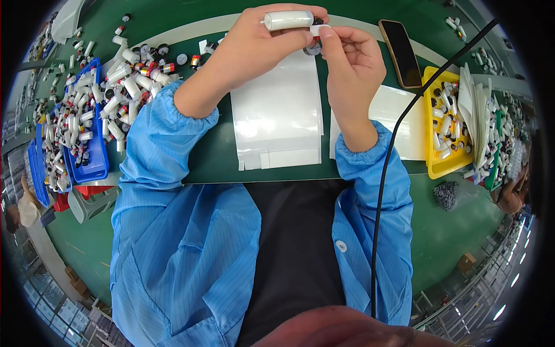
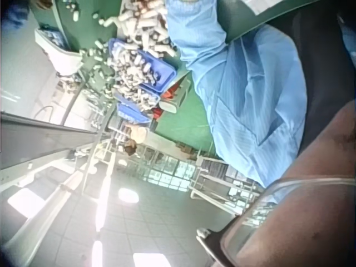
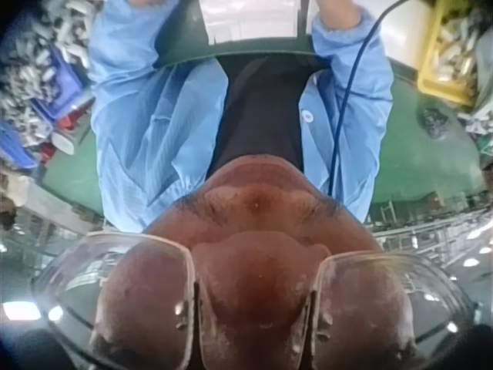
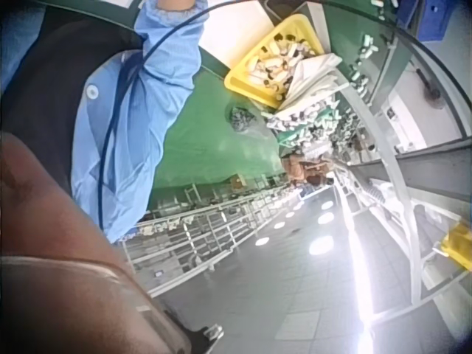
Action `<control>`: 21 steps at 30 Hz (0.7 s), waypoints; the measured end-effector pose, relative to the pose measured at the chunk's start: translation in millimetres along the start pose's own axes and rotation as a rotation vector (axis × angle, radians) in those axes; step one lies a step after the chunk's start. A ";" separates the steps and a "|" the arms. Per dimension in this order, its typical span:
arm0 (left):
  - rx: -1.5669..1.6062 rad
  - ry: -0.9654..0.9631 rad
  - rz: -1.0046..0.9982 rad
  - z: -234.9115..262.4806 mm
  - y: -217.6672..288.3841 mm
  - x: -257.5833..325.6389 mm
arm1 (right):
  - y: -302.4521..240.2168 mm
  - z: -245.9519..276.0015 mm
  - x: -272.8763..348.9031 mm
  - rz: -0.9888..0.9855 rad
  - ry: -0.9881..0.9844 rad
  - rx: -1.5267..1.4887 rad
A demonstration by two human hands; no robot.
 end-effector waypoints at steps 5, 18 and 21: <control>0.001 -0.003 -0.043 -0.8 -8.5 -1.9 | 6.0 -0.6 2.9 0.068 0.024 0.021; 0.421 -0.232 0.003 -2.6 -6.5 -5.8 | 29.0 12.3 -10.1 -0.464 -0.442 -0.660; 0.145 -0.221 -0.114 3.5 11.5 -0.1 | 17.1 5.7 -15.7 -0.534 -0.499 -0.789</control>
Point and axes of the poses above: each hand's wrist, its own x-axis away from the middle knuckle, its own z-axis out of the back of the hand, y = z × x, the point moved 3 cm from there along -x, towards the middle knuckle, and after that the axes turned 5 degrees about -x, right-handed, at the moved point
